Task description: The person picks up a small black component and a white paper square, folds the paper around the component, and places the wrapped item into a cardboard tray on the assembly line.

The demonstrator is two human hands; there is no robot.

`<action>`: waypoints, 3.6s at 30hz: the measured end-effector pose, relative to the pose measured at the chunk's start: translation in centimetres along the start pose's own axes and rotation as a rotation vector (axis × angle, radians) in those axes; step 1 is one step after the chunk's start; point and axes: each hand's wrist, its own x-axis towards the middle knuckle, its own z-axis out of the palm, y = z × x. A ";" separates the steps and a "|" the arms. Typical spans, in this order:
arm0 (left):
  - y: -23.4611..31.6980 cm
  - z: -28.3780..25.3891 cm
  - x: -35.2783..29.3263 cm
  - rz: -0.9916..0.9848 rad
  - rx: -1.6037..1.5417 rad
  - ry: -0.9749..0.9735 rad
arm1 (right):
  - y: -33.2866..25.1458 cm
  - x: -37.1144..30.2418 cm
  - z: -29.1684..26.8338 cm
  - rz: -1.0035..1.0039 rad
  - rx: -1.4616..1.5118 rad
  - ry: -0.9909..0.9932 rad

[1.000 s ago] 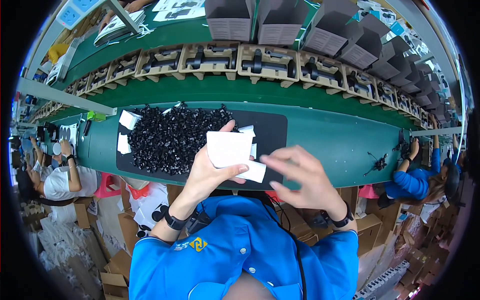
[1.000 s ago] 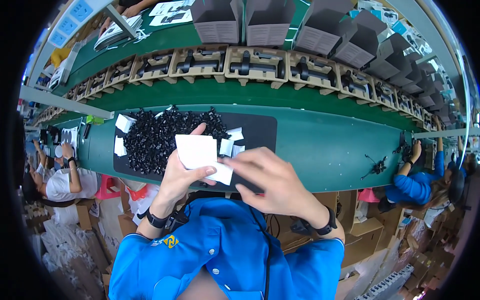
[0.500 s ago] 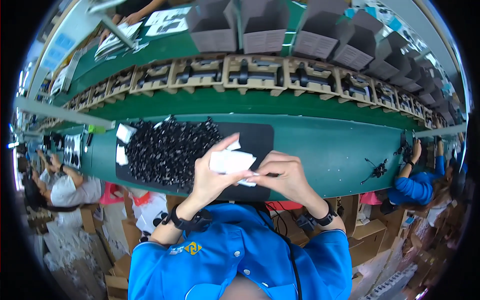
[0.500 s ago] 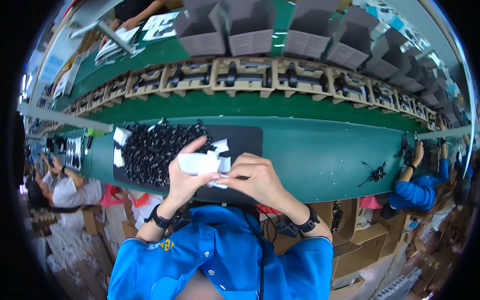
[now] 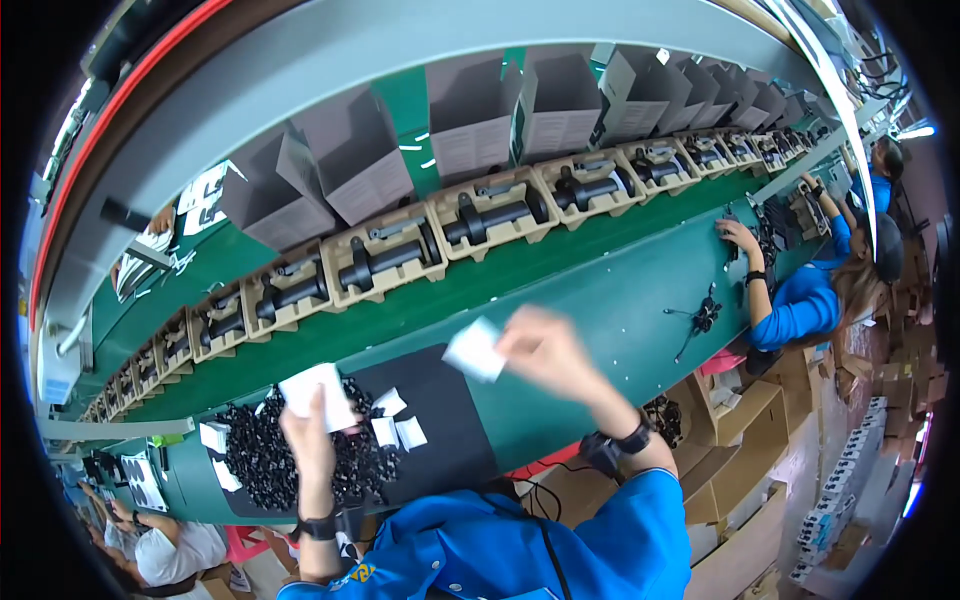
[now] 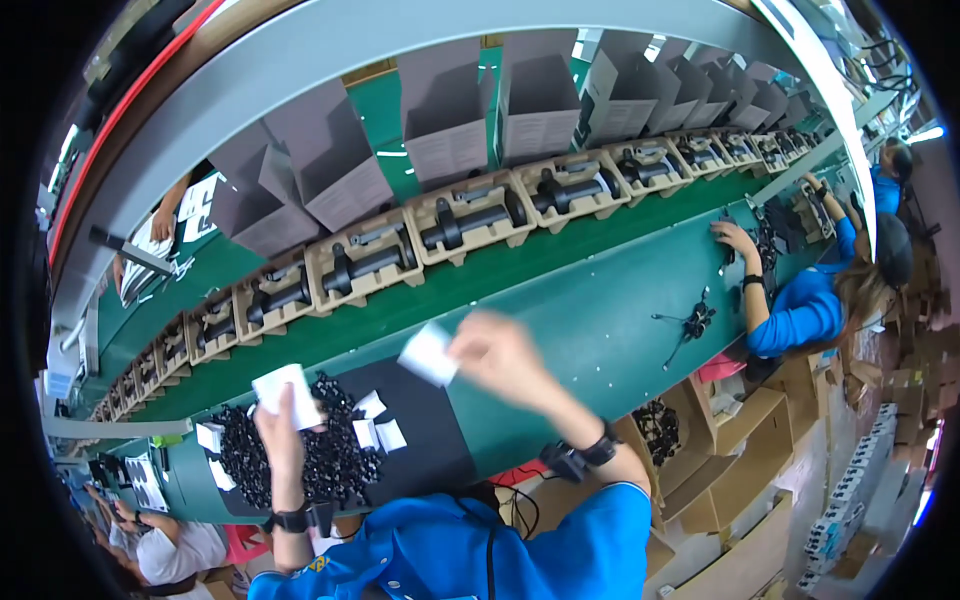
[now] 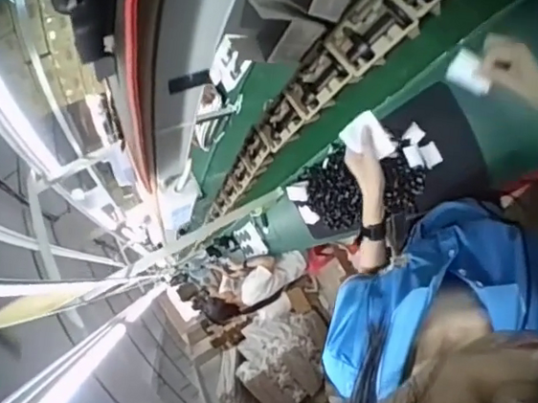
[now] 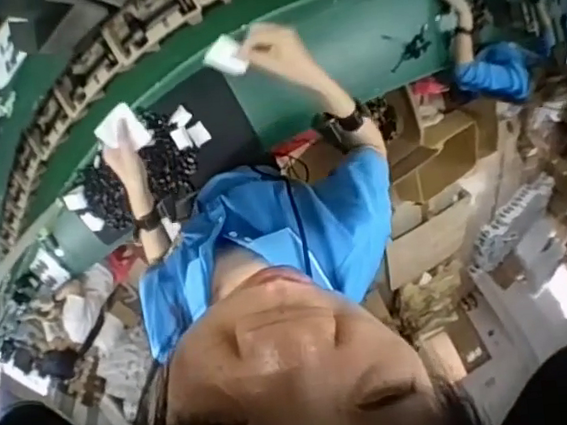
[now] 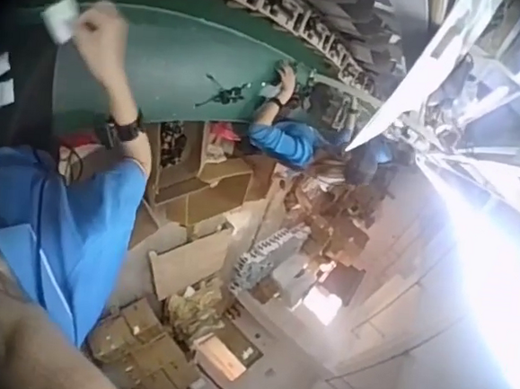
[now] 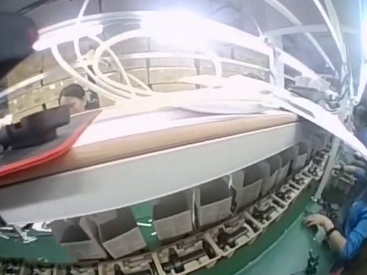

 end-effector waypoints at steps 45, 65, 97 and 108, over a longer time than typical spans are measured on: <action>-4.0 -18.4 -11.0 -0.371 -0.611 -0.181 | -15.0 -4.6 31.1 -0.552 -0.552 -0.379; -5.7 -29.8 -12.3 -0.453 -0.135 -0.789 | -21.4 -2.2 37.9 0.238 -0.126 -1.469; -1.9 -29.4 -7.6 0.263 0.191 -0.329 | -20.7 2.5 36.3 -0.402 0.106 -0.777; -1.5 -30.8 -8.0 0.241 0.118 -0.464 | -25.6 1.4 37.6 -0.290 -0.522 -1.311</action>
